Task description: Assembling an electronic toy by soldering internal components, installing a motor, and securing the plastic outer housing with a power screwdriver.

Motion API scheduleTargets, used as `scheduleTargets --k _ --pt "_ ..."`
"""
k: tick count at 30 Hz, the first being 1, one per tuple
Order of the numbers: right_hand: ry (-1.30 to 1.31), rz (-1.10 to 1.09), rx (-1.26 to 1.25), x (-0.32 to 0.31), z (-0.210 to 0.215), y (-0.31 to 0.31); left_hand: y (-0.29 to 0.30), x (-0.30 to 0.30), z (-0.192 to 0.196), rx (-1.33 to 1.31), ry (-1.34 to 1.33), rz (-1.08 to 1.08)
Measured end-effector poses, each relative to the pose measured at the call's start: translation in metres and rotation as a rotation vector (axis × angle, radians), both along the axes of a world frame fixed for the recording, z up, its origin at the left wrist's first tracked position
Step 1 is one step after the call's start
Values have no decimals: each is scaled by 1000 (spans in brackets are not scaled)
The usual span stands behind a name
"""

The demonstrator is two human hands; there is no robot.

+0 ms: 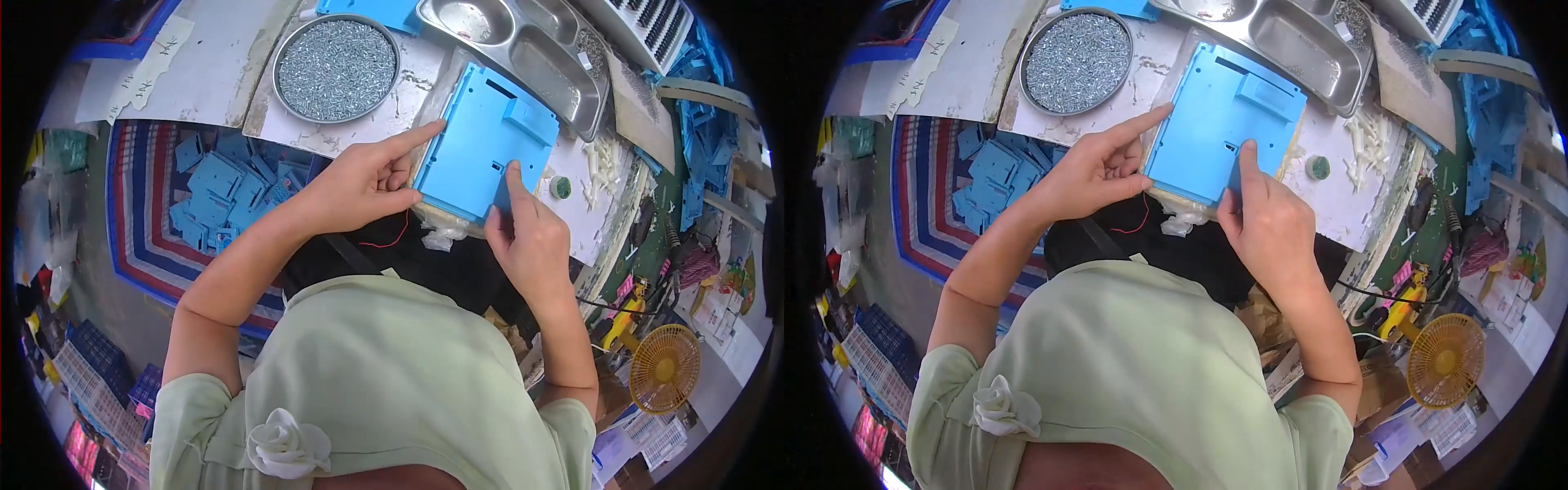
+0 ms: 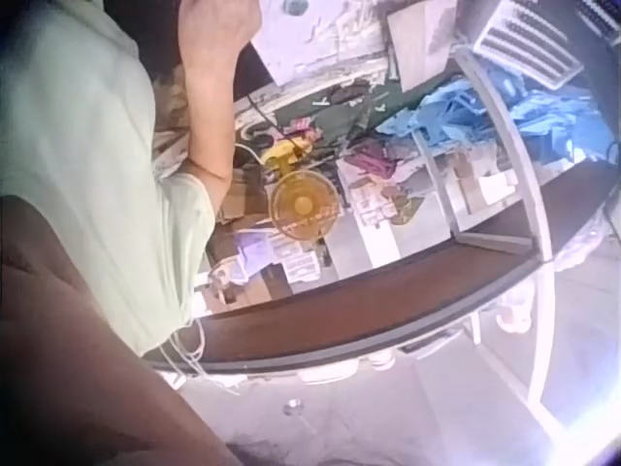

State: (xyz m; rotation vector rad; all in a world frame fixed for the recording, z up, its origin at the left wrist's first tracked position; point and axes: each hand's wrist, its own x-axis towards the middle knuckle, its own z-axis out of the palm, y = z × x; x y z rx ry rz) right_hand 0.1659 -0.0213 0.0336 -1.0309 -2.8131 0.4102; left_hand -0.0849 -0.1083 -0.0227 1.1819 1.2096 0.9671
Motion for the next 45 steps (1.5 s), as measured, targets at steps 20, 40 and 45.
scheduleTargets --k 20,40,45 --pt "-68 565 201 -207 -26 96 33 -95 -3 382 1053 446" --pt "409 -147 -440 -12 12 158 62 -54 32 477 746 293" --pt "427 -222 -454 9 -1 147 80 -30 41 404 577 244"
